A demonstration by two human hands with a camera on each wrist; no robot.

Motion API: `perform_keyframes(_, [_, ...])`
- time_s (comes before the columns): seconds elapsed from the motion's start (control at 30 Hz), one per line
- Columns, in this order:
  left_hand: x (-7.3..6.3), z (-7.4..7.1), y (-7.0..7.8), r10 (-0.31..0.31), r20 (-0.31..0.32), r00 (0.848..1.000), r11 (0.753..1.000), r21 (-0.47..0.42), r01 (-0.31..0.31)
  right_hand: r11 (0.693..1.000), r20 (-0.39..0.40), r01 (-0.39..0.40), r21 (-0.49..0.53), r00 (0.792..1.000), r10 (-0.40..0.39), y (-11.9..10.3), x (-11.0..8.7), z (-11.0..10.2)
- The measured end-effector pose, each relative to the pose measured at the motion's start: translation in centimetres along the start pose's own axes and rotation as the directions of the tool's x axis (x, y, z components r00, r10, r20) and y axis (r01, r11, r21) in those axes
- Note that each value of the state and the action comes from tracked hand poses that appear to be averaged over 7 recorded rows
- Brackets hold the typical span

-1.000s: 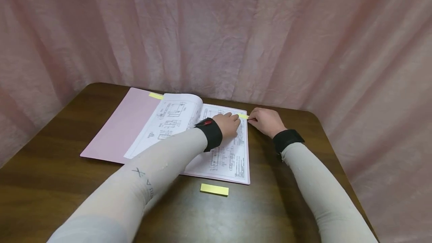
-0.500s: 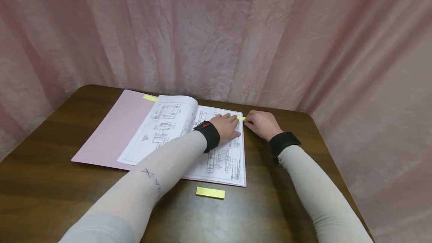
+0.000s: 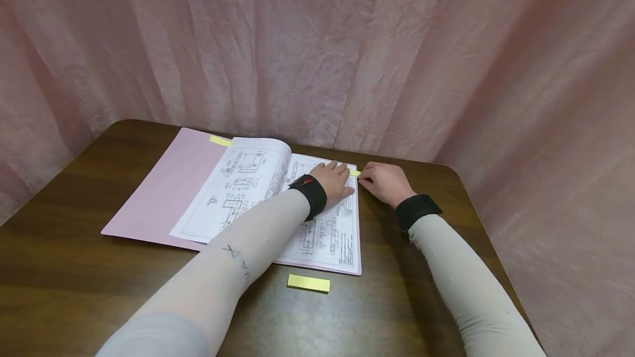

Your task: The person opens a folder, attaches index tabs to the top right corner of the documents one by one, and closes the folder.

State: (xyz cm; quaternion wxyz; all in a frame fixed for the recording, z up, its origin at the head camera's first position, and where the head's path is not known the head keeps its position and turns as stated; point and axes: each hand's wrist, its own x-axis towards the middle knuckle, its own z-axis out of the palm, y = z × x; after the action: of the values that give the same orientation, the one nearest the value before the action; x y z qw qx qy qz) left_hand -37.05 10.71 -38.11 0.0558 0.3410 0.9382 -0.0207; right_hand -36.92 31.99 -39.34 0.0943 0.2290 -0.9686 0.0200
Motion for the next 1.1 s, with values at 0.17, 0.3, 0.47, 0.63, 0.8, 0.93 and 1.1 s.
perform_keyframes(0.17, [0.6,1.3,0.2,0.010,0.013,1.000,0.999,0.047,-0.011,1.000,-0.004,0.004,0.009,1.000,-0.004,0.0,-0.1,-0.3])
perform_keyframes(0.3, [0.6,1.7,0.3,0.016,0.034,0.999,0.998,0.058,-0.018,1.000,-0.004,0.002,0.012,1.000,-0.002,0.1,-0.2,-0.3])
perform_keyframes(0.47, [-0.8,0.8,0.4,0.052,0.018,0.998,0.996,0.078,-0.053,1.000,-0.009,0.006,0.013,1.000,-0.006,0.1,-0.3,-0.2])
perform_keyframes(0.63, [-0.8,0.6,-0.1,0.049,-0.027,0.998,0.998,0.042,-0.047,1.000,0.000,0.001,0.000,1.000,-0.001,0.0,-0.3,-0.3])
perform_keyframes(0.8, [-0.1,0.3,-0.4,0.042,-0.018,0.999,0.999,0.023,-0.042,1.000,0.009,-0.014,-0.007,1.000,0.014,-0.1,-0.3,-0.4])
perform_keyframes(0.93, [1.0,1.0,-1.0,0.035,-0.001,0.999,0.998,0.052,-0.035,1.000,0.011,-0.016,-0.009,1.000,0.016,-0.2,-0.4,-0.4])
perform_keyframes(1.1, [1.8,2.1,-1.6,0.007,-0.004,1.000,0.996,0.089,-0.007,1.000,0.009,-0.015,-0.014,1.000,0.015,-0.4,-0.5,-0.6])
